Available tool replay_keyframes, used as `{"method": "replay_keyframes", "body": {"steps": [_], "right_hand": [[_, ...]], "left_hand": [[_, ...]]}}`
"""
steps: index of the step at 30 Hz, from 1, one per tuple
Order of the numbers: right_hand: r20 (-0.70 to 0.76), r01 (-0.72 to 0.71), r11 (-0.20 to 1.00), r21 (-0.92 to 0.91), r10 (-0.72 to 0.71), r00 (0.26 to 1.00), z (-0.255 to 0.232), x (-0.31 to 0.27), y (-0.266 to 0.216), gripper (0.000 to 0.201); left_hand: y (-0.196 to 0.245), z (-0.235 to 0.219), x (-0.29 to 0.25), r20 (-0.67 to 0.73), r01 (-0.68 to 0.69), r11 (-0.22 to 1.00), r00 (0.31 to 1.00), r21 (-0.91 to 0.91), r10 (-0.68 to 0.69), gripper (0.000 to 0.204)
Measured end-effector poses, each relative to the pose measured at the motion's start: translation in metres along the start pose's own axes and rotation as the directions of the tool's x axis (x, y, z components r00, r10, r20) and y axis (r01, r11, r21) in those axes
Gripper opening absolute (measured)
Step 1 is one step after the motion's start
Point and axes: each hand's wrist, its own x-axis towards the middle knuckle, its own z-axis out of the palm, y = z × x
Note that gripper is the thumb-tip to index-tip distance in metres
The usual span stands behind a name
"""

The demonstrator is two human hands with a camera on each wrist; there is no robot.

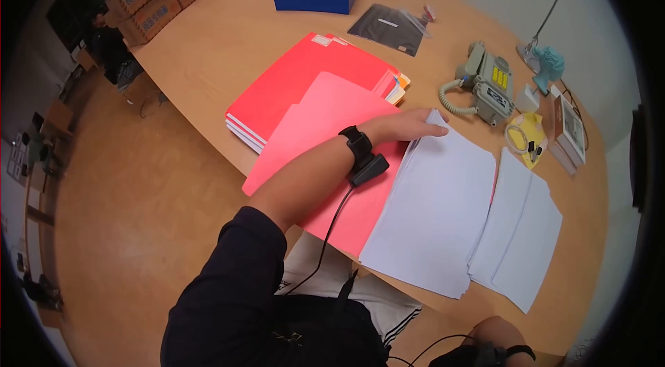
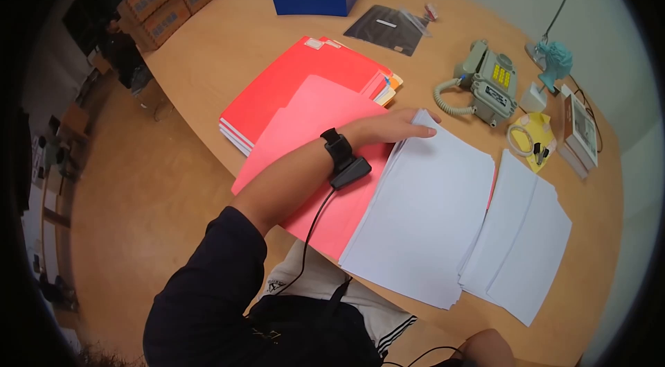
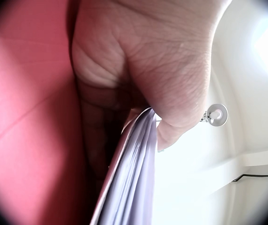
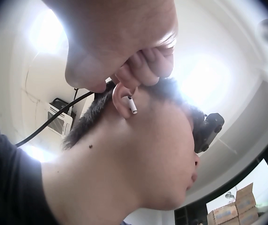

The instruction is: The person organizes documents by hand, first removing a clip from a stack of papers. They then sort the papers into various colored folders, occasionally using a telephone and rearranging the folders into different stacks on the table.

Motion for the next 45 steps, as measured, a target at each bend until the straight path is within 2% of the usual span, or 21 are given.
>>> {"method": "replay_keyframes", "body": {"steps": [1, 3, 5, 7, 8, 9, 10, 11, 13, 15, 16, 18, 22, 27, 31, 33, 38, 40, 42, 45], "right_hand": [[0.000, -0.001, 1.000, -0.001, 0.001, 1.000, -0.002, 0.002, -0.003, 0.067], [0.008, -0.008, 1.000, -0.012, 0.008, 1.000, 0.048, 0.030, 0.060, 0.067], [0.026, -0.023, 0.999, -0.045, 0.025, 0.999, 0.041, 0.029, 0.058, 0.068], [-0.171, -0.190, 0.979, -0.081, 0.174, 0.970, -0.005, 0.003, 0.060, 0.040], [-0.273, -0.270, 0.958, -0.095, 0.236, 0.933, -0.024, -0.007, 0.053, 0.027], [-0.311, -0.526, 0.830, -0.186, 0.458, 0.832, 0.005, 0.001, 0.082, 0.014], [-0.423, -0.723, 0.680, -0.118, 0.624, 0.657, 0.000, -0.005, 0.088, 0.010], [-0.493, -0.815, 0.532, -0.229, 0.659, 0.568, 0.002, -0.016, 0.102, 0.019], [-0.353, -0.936, 0.345, 0.066, 0.886, 0.301, 0.003, -0.024, 0.115, 0.013], [-0.354, -0.951, 0.222, 0.214, 0.925, 0.136, 0.013, -0.029, 0.124, 0.009], [-0.357, -0.952, 0.225, 0.209, 0.923, 0.140, 0.015, -0.031, 0.127, 0.009], [-0.316, -0.941, 0.160, 0.297, 0.947, 0.061, 0.018, -0.033, 0.131, 0.011], [-0.287, -0.928, 0.139, 0.346, 0.957, 0.036, 0.020, -0.037, 0.135, 0.011], [-0.232, -0.902, 0.120, 0.414, 0.972, 0.022, 0.022, -0.041, 0.135, 0.012], [-0.232, -0.898, 0.117, 0.423, 0.972, 0.017, 0.023, -0.041, 0.137, 0.011], [-0.244, -0.902, 0.153, 0.403, 0.968, 0.055, 0.024, -0.042, 0.138, 0.009], [-0.262, -0.918, 0.118, 0.378, 0.965, 0.016, 0.022, -0.047, 0.142, 0.007], [-0.265, -0.920, 0.108, 0.376, 0.964, 0.005, 0.022, -0.048, 0.143, 0.007], [-0.264, -0.928, 0.138, 0.346, 0.963, 0.045, 0.023, -0.049, 0.143, 0.007], [-0.245, -0.927, 0.146, 0.345, 0.968, 0.061, 0.020, -0.053, 0.144, 0.007]], "left_hand": [[0.000, 0.001, 0.001, 0.002, 0.001, 1.000, 1.000, 0.004, -0.001, 0.056], [0.004, 0.002, -0.003, -0.008, 0.000, 1.000, 1.000, 0.007, 0.000, 0.055], [0.003, 0.002, -0.003, -0.001, -0.012, 1.000, 1.000, 0.002, 0.012, 0.054], [0.001, 0.002, 0.000, -0.038, 0.021, 0.998, 0.999, 0.052, -0.019, 0.052], [0.001, 0.002, -0.001, -0.025, 0.018, 1.000, 1.000, 0.010, -0.018, 0.050], [0.004, 0.003, -0.004, -0.011, 0.015, 0.999, 1.000, -0.033, -0.016, 0.049], [0.002, 0.002, -0.003, 0.021, -0.004, 0.999, 1.000, -0.043, 0.005, 0.049], [-0.001, 0.002, -0.001, 0.000, -0.012, 0.999, 1.000, -0.032, 0.012, 0.051], [-0.001, 0.004, 0.002, -0.009, -0.032, 0.999, 0.999, -0.029, 0.032, 0.052], [0.001, 0.003, 0.000, -0.034, 0.019, 1.000, 0.999, -0.018, -0.020, 0.053], [-0.001, 0.002, 0.001, -0.028, 0.034, 0.999, 0.999, -0.007, -0.035, 0.054], [-0.005, 0.002, 0.003, -0.025, 0.028, 1.000, 0.999, -0.015, -0.028, 0.054], [-0.006, 0.000, 0.005, -0.031, -0.005, 0.999, 0.999, 0.035, 0.006, 0.055], [-0.005, 0.001, 0.003, -0.030, 0.000, 1.000, 1.000, 0.004, 0.000, 0.055], [0.001, 0.003, 0.001, -0.030, 0.020, 0.999, 0.999, -0.029, -0.021, 0.050], [-0.001, 0.002, 0.002, -0.032, 0.015, 0.999, 0.999, -0.032, -0.016, 0.050], [-0.002, 0.003, 0.002, -0.038, 0.023, 0.999, 0.999, -0.039, -0.025, 0.050], [-0.004, 0.002, 0.002, -0.025, 0.021, 0.999, 0.999, -0.048, -0.022, 0.056], [-0.007, 0.001, 0.005, -0.021, 0.019, 0.999, 1.000, -0.041, -0.020, 0.056], [-0.009, 0.002, 0.007, -0.032, 0.011, 1.000, 0.999, -0.027, -0.012, 0.053]]}}
